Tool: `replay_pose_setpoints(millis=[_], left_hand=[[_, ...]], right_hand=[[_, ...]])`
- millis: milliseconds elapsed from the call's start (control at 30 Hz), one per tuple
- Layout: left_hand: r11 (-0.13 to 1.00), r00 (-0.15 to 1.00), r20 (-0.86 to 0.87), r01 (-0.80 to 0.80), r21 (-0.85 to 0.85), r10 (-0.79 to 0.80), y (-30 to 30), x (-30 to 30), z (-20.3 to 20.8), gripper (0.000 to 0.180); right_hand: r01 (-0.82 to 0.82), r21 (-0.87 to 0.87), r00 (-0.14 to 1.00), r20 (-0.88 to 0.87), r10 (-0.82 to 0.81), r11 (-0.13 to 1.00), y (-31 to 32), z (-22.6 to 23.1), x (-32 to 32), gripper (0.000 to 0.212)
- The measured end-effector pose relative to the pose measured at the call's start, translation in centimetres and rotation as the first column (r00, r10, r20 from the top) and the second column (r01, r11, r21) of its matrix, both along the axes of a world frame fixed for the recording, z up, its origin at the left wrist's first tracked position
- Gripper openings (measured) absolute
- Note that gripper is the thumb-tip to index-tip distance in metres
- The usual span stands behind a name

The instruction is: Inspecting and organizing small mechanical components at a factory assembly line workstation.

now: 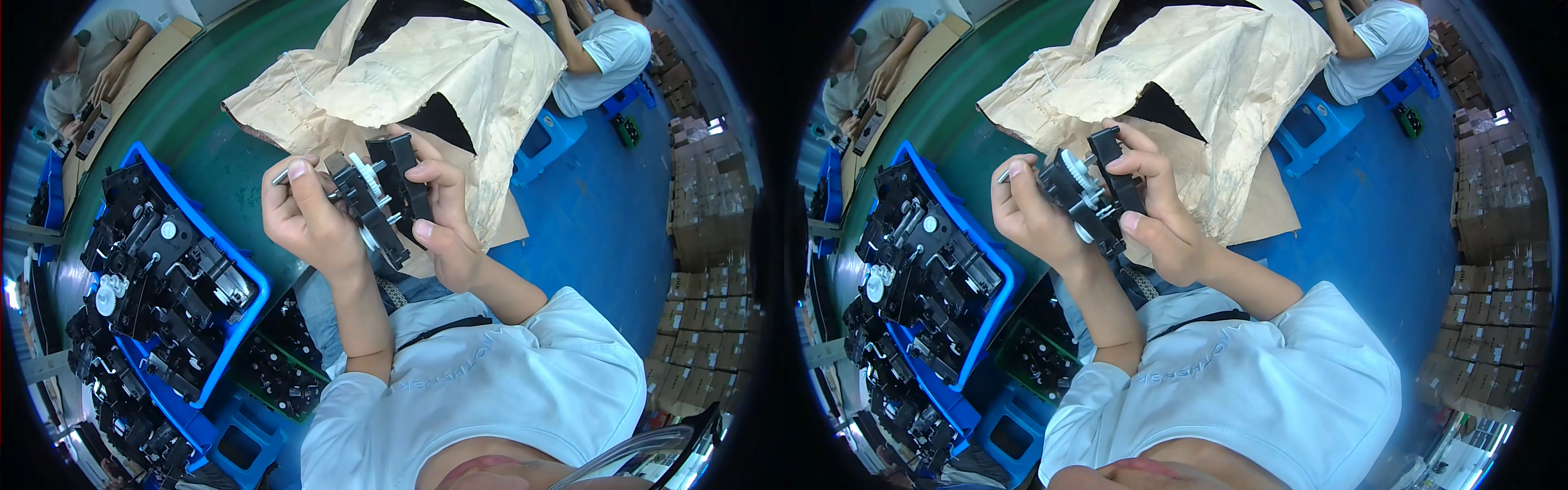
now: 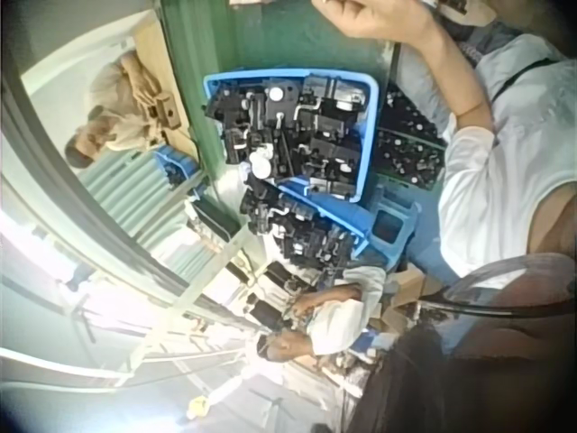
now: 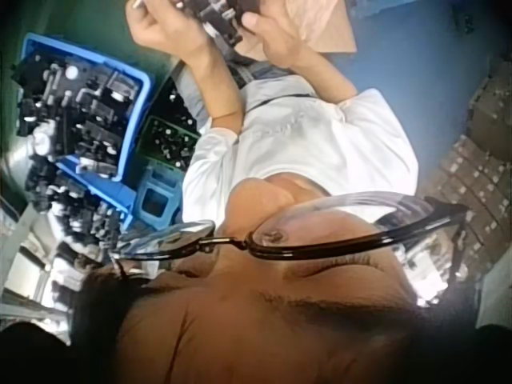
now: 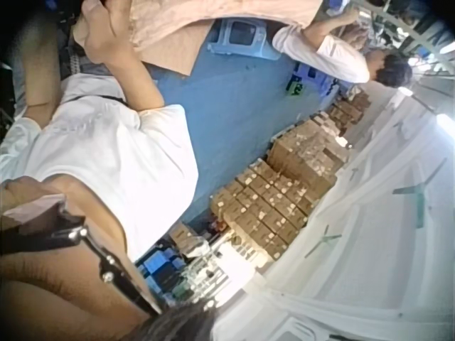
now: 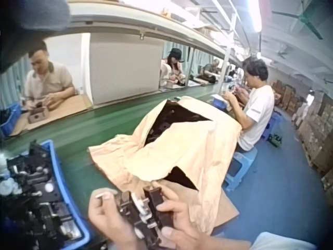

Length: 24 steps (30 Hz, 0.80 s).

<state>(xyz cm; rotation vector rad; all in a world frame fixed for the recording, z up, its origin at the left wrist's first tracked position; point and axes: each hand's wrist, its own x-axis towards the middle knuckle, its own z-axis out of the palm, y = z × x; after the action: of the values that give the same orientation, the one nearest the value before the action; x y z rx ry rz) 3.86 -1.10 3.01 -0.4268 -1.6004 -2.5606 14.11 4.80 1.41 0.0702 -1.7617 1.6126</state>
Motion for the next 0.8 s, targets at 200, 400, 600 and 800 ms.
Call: replay_pose_setpoints(millis=[200,400,600,800], left_hand=[[0.999,1.0,-0.02,0.018,-0.027,-0.019,0.15,0.66,0.23,0.022],[0.999,0.999,0.002,0.032,0.023,-0.032,0.05,0.62,0.0,0.022],[1.0,1.0,0.008,-0.005,0.007,0.005,-0.15,0.37,-0.05,0.022],[1.0,1.0,0.001,0.017,0.001,-0.017,-0.01,0.79,0.15,0.022]], right_hand=[[0.0,0.01,1.0,-0.008,0.0,1.0,-0.02,-0.06,0.05,0.052],[-0.001,-0.041,0.998,-0.059,-0.002,0.999,-0.11,0.03,0.08,0.053],[0.027,0.018,0.999,0.017,-0.028,0.999,0.01,0.28,0.41,0.052],[-0.005,0.007,0.997,-0.083,0.005,1.0,-0.18,0.12,0.24,0.054]])
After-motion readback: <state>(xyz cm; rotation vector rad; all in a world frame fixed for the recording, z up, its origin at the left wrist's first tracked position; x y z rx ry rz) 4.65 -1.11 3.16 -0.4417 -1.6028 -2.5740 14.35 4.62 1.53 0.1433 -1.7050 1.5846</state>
